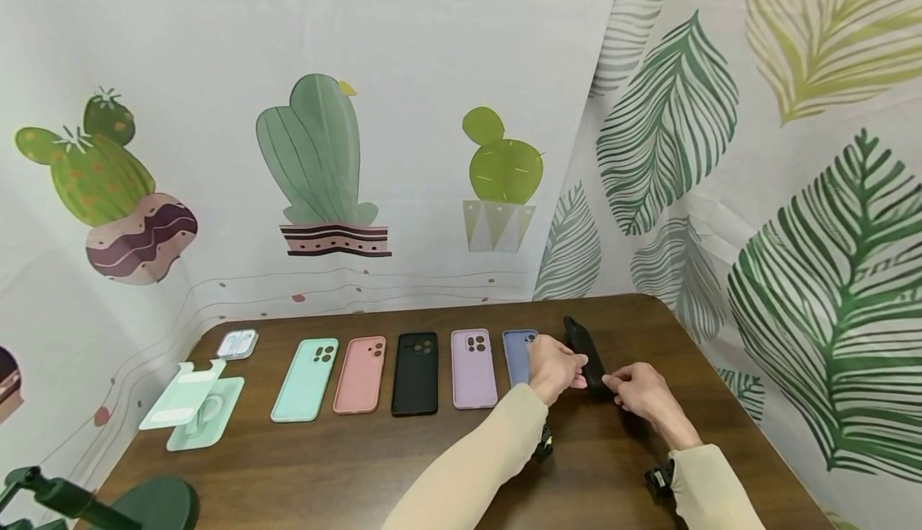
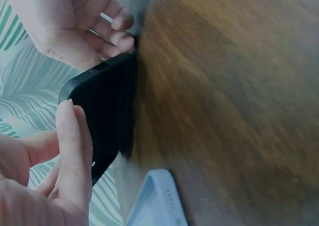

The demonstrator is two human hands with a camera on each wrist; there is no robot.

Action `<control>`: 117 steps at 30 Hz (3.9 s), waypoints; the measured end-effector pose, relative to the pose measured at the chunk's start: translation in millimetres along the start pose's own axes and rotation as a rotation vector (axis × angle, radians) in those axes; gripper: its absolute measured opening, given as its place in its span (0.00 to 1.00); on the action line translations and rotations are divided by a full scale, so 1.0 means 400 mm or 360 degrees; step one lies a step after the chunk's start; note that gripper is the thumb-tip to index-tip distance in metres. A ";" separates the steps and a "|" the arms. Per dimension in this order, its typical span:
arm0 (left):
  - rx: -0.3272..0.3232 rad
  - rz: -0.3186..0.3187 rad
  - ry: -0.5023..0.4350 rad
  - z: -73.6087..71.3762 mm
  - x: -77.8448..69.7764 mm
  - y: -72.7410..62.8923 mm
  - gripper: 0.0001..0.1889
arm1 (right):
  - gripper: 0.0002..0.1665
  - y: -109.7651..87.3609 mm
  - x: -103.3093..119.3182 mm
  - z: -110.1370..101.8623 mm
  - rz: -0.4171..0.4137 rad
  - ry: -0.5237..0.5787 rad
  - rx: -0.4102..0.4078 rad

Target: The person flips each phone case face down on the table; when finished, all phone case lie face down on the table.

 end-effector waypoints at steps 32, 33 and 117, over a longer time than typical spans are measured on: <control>-0.0017 0.0162 0.0750 0.027 0.048 0.005 0.08 | 0.17 0.039 -0.059 -0.014 0.0064 -0.0303 -0.0091; -0.0021 0.0163 0.0757 0.028 0.049 0.006 0.08 | 0.17 0.036 -0.057 -0.014 0.0057 -0.0302 -0.0095; -0.0027 0.0347 0.1199 -0.212 0.089 0.097 0.04 | 0.13 0.143 0.021 0.240 -0.0315 -0.0453 -0.0199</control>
Point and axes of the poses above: each hand's wrist, its own y-axis towards the middle knuckle, its own z-axis out of the palm, x = y × z, the point moved 5 cm from there along y, towards the middle knuckle, and after that the axes turned 1 degree about -x, right-handed, at the moved point
